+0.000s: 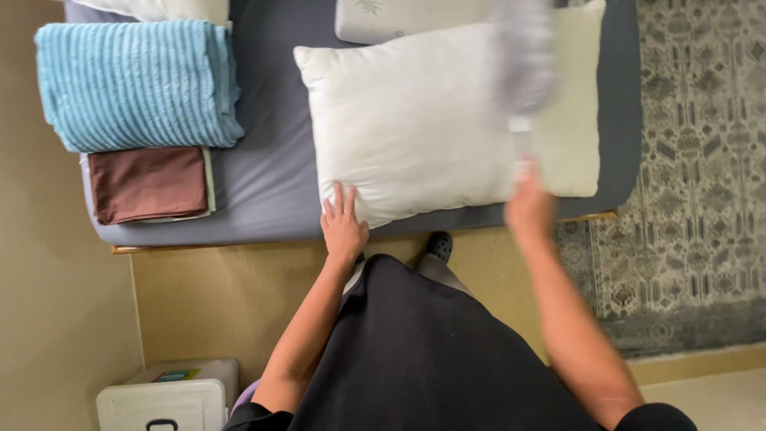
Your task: Dusting and organizing pillows on a bed using a feather duster.
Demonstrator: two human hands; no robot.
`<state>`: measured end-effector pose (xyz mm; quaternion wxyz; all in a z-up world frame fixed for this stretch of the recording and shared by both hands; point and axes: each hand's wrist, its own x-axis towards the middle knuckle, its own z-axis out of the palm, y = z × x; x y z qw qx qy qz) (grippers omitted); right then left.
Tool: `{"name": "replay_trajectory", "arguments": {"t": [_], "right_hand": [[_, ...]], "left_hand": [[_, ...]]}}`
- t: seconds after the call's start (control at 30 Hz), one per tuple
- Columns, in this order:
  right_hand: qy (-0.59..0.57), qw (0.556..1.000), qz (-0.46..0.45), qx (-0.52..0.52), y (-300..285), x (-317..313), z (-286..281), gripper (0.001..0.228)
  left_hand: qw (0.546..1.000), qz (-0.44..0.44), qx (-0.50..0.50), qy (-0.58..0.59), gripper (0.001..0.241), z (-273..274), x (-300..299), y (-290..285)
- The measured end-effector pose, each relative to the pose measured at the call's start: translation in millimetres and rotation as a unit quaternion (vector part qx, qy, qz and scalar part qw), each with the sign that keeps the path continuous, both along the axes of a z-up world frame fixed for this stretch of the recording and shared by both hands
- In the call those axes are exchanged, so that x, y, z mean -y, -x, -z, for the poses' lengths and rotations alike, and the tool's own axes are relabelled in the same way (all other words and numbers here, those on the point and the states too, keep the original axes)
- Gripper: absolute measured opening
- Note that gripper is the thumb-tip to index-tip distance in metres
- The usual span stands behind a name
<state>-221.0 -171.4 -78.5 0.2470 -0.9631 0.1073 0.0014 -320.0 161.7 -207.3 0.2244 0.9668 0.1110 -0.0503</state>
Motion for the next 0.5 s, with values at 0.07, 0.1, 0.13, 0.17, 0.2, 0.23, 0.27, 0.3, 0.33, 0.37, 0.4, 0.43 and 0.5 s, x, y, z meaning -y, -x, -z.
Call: {"name": "replay_trajectory", "arguments": {"t": [0.07,0.1,0.13,0.17,0.2,0.23,0.27,0.3,0.33,0.37,0.4,0.43,0.5], "right_hand": [[-0.014,0.997,-0.050,-0.057,12.7,-36.1,-4.8,0.041],[-0.009,0.988,-0.123,-0.087,16.1,-39.0,1.4,0.044],[-0.003,0.973,-0.197,-0.118,20.7,-40.8,7.5,0.048],[-0.003,0.974,-0.195,-0.120,12.6,-23.0,10.2,0.048],[0.011,0.984,-0.132,-0.123,4.9,-6.7,13.7,0.047],[0.024,0.989,-0.069,-0.125,-2.4,9.5,16.9,0.045],[0.024,0.989,-0.071,-0.124,-20.9,67.9,59.7,0.045],[0.067,0.996,-0.042,-0.051,-38.0,125.4,96.3,0.045],[0.108,0.994,-0.011,0.022,-54.8,178.3,129.2,0.045],[0.106,0.994,-0.011,0.022,-59.1,177.7,97.9,0.045],[0.006,0.996,0.087,-0.032,-65.8,177.5,65.5,0.042],[-0.096,0.975,0.183,-0.087,-72.4,177.3,33.2,0.040],[-0.106,0.976,0.181,-0.059,-71.5,164.1,19.0,0.040]], "left_hand": [[0.999,-0.009,0.034,-0.014,0.094,-11.1,18.0,-5.7],[0.997,-0.014,0.062,-0.032,0.096,-19.4,26.1,-10.8],[0.995,-0.020,0.088,-0.050,0.098,-28.0,35.6,-13.6],[0.995,-0.018,0.087,-0.049,0.098,-29.1,38.5,-16.9],[0.997,-0.018,0.057,-0.053,0.099,-29.8,39.9,-19.5],[0.998,-0.018,0.027,-0.058,0.100,-30.8,41.2,-21.7],[0.998,-0.019,0.028,-0.058,0.100,-30.7,39.2,-22.0],[0.998,-0.019,0.000,-0.058,0.101,-31.0,37.1,-21.9],[0.998,-0.017,-0.029,-0.058,0.102,-30.9,33.1,-22.1],[0.998,-0.017,-0.028,-0.060,0.102,-30.7,30.5,-21.8],[0.997,-0.022,-0.045,-0.054,0.103,-31.2,28.6,-22.4],[0.997,-0.027,-0.062,-0.048,0.104,-31.5,26.5,-23.1],[0.995,-0.035,-0.077,-0.045,0.104,-32.1,28.2,-23.1]]}}
